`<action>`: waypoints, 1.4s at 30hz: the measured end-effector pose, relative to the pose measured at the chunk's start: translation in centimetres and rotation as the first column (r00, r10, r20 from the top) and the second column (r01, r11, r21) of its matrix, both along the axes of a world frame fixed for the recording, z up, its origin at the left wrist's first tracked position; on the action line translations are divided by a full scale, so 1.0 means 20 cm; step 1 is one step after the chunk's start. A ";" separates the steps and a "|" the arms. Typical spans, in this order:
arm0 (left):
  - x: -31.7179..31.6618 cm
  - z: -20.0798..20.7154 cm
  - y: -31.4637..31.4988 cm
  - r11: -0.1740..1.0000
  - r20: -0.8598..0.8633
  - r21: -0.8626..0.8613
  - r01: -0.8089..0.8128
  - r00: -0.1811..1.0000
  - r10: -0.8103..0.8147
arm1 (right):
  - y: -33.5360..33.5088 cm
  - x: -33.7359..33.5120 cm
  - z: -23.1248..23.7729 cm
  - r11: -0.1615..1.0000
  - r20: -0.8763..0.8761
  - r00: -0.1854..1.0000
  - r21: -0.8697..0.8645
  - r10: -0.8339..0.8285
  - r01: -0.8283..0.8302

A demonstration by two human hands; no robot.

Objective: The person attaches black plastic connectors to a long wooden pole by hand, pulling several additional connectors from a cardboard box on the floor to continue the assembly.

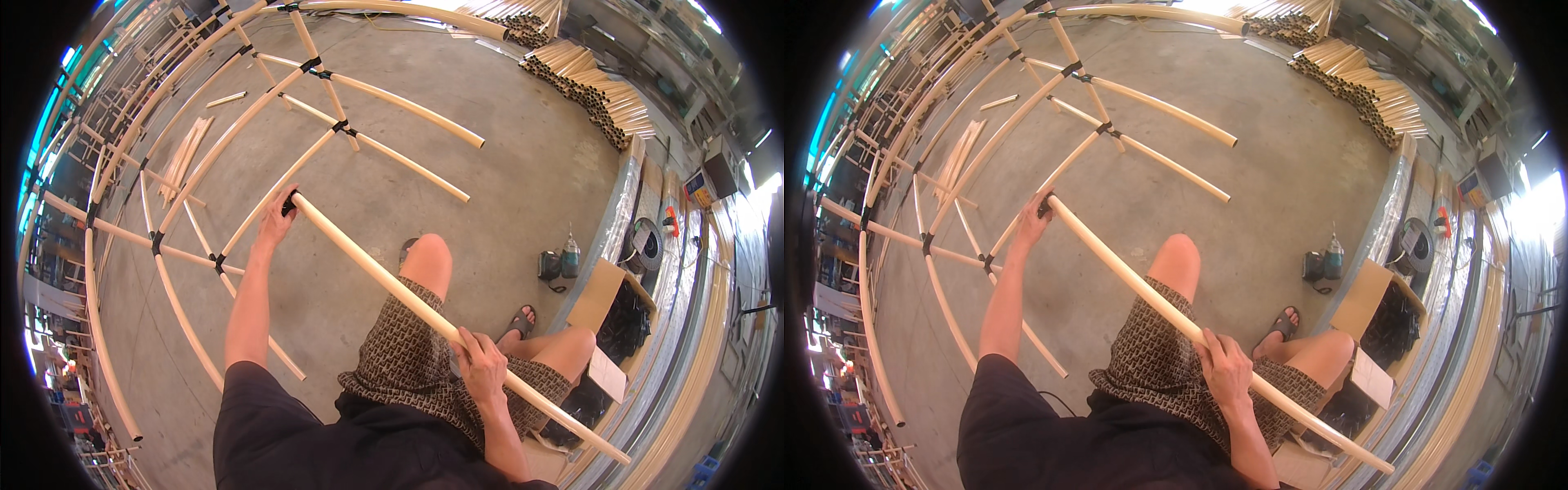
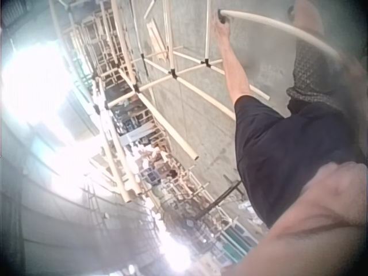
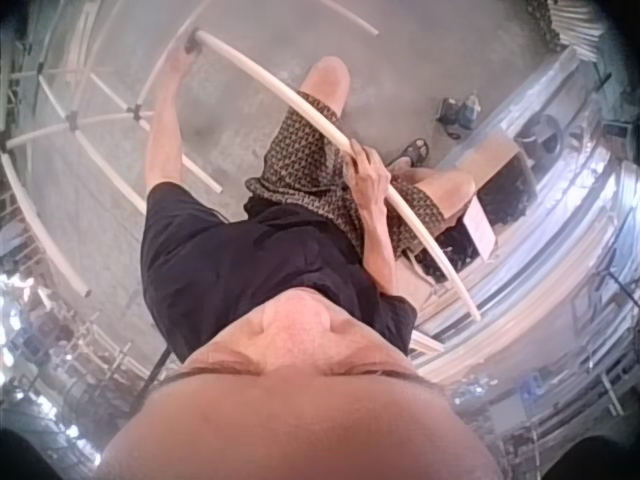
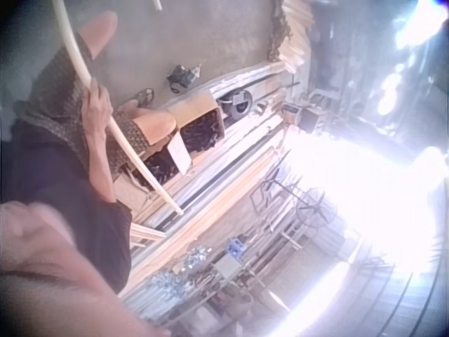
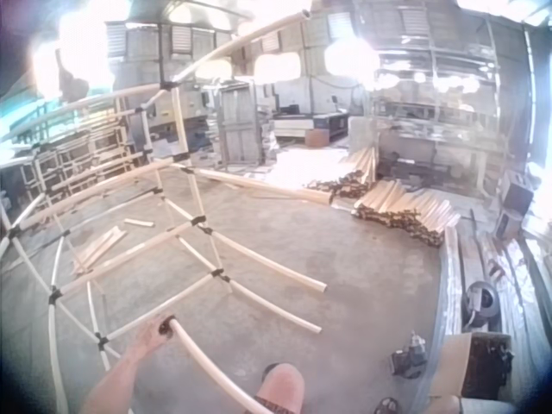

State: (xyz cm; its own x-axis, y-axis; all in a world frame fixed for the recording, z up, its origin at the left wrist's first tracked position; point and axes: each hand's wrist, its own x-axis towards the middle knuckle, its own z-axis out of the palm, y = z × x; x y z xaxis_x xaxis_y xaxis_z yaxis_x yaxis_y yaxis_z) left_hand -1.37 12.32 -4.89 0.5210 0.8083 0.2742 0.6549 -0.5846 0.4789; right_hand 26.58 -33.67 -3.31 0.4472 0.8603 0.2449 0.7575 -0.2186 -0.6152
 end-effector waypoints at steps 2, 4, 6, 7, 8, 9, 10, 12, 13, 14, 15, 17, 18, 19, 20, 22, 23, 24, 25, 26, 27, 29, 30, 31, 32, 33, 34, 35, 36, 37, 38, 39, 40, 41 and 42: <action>0.01 0.02 0.00 0.999 -0.034 -0.039 -0.024 0.999 0.023 | 0.00 0.00 0.00 1.000 0.000 1.000 -0.008 0.005 -0.005; 0.02 0.02 -0.01 0.997 -0.042 -0.067 -0.024 0.999 0.022 | 0.00 0.01 0.01 1.000 0.001 1.000 -0.013 0.004 -0.004; 0.01 0.03 0.00 0.997 -0.029 -0.079 -0.005 1.000 0.003 | 0.00 0.01 0.01 1.000 0.001 1.000 -0.007 0.009 -0.009; 0.01 0.03 0.01 0.997 -0.043 -0.081 -0.008 0.999 0.004 | 0.01 0.00 0.00 1.000 0.002 1.000 -0.001 0.012 -0.012; 0.01 0.03 0.03 0.996 -0.055 -0.083 -0.007 0.999 0.002 | 0.01 0.01 0.00 1.000 0.006 1.000 0.005 0.010 -0.010; 0.02 0.03 0.04 0.996 -0.067 -0.085 -0.006 0.998 0.000 | 0.01 0.01 0.00 1.000 0.010 1.000 0.003 0.010 -0.010; 0.02 0.03 0.05 0.995 -0.074 -0.094 -0.017 0.997 0.010 | 0.01 0.01 -0.01 1.000 0.014 1.000 0.002 0.009 -0.009; 0.04 0.05 0.03 0.993 -0.091 -0.114 -0.044 0.995 0.033 | 0.01 0.01 -0.01 1.000 0.018 1.000 0.001 0.013 -0.013; 0.04 0.05 0.03 0.994 -0.095 -0.105 -0.043 0.995 0.033 | 0.01 0.01 -0.01 1.000 0.019 1.000 0.001 0.013 -0.013; 0.04 0.05 0.03 0.994 -0.099 -0.096 -0.042 0.995 0.033 | 0.01 0.01 -0.01 1.000 0.019 1.000 0.002 0.014 -0.014; 0.03 0.05 0.04 0.995 -0.103 -0.086 -0.042 0.994 0.033 | 0.01 0.00 -0.01 1.000 0.016 1.000 0.002 0.009 -0.009; 0.03 0.04 0.03 0.995 -0.120 -0.070 -0.064 0.991 0.055 | 0.01 0.00 0.01 1.000 0.011 1.000 0.001 -0.002 0.002; 0.03 0.03 0.03 0.995 -0.128 -0.063 -0.074 0.990 0.065 | 0.01 0.00 0.00 1.000 0.013 1.000 0.006 -0.003 0.003; 0.04 0.03 0.03 0.992 -0.134 -0.079 -0.094 0.988 0.083 | 0.01 0.00 0.00 1.000 0.014 1.000 0.012 -0.004 0.004; 0.05 0.03 0.03 0.989 -0.139 -0.096 -0.115 0.985 0.101 | 0.01 0.00 -0.01 1.000 0.016 1.000 0.016 -0.004 0.004; 0.06 0.04 0.02 0.982 -0.136 -0.123 -0.141 0.983 0.124 | 0.00 0.00 0.00 1.000 -0.008 1.000 -0.010 -0.009 0.008; 0.06 0.06 0.01 0.981 -0.126 -0.130 -0.145 0.984 0.129 | 0.01 0.01 0.00 1.000 -0.020 1.000 -0.021 -0.011 0.011; 0.07 0.07 0.01 0.979 -0.117 -0.137 -0.150 0.984 0.134 | 0.01 0.02 0.01 0.997 -0.056 0.998 -0.079 -0.004 0.000; 0.06 0.04 0.02 0.984 -0.054 -0.124 -0.130 0.991 0.124 | 0.01 0.04 0.02 0.991 -0.093 0.996 -0.135 0.000 -0.012; 0.03 0.00 0.04 0.988 0.006 -0.105 -0.114 0.993 0.116 | 0.02 0.05 0.03 0.982 -0.133 0.991 -0.187 0.005 -0.030; 0.01 -0.04 0.05 0.992 0.067 -0.085 -0.098 0.992 0.104 | 0.02 0.04 0.02 0.986 -0.102 0.995 -0.164 0.012 -0.028; -0.01 -0.08 0.09 0.977 0.124 -0.196 -0.086 0.986 0.112 | 0.02 0.04 0.01 0.992 -0.036 0.999 -0.122 0.022 -0.027; -0.02 -0.09 0.10 0.965 0.153 -0.252 -0.077 0.981 0.118 | 0.02 0.04 0.01 0.994 -0.028 0.999 -0.103 0.022 -0.024; -0.03 -0.11 0.10 0.959 0.134 -0.268 -0.089 0.983 0.129 | 0.02 0.04 0.01 0.996 -0.021 1.000 -0.084 0.021 -0.023; -0.04 -0.11 0.10 0.953 0.115 -0.286 -0.101 0.984 0.138 | 0.02 0.04 0.01 0.998 -0.014 1.000 -0.066 0.019 -0.020; -0.04 -0.11 0.09 0.946 0.095 -0.303 -0.113 0.984 0.148 | 0.02 0.04 0.01 0.995 -0.043 0.999 -0.100 0.021 -0.025; -0.04 -0.12 0.09 0.945 0.116 -0.314 -0.088 0.985 0.130 | 0.01 0.06 0.01 0.990 -0.071 0.997 -0.134 0.023 -0.032; -0.04 -0.12 0.09 0.944 0.136 -0.324 -0.064 0.984 0.114 | 0.01 0.07 0.02 0.985 -0.101 0.995 -0.166 0.025 -0.041; -0.05 -0.12 0.10 0.942 0.157 -0.332 -0.040 0.983 0.097 | 0.02 0.07 0.02 0.984 -0.093 0.995 -0.170 0.040 -0.056; -0.06 -0.13 0.08 0.948 0.196 -0.317 -0.011 0.978 0.076 | 0.02 0.07 0.03 0.982 -0.086 0.995 -0.175 0.056 -0.071; -0.06 -0.13 0.06 0.954 0.238 -0.299 0.024 0.970 0.051 | 0.02 0.08 0.03 0.980 -0.074 0.995 -0.179 0.068 -0.081; -0.06 -0.13 0.05 0.959 0.279 -0.279 0.057 0.960 0.024 | 0.02 0.07 0.03 0.981 -0.055 0.996 -0.176 0.075 -0.083; -0.07 -0.14 0.06 0.977 0.258 -0.205 0.058 0.966 -0.003 | 0.01 0.06 0.03 0.981 -0.037 0.996 -0.172 0.081 -0.086; -0.07 -0.16 0.05 0.989 0.235 -0.136 0.059 0.972 -0.025 | 0.01 0.05 0.02 0.981 -0.020 0.996 -0.174 0.089 -0.091; -0.08 -0.18 0.04 0.996 0.209 -0.066 0.060 0.977 -0.046 | 0.01 0.04 0.01 0.986 -0.003 0.996 -0.141 0.092 -0.091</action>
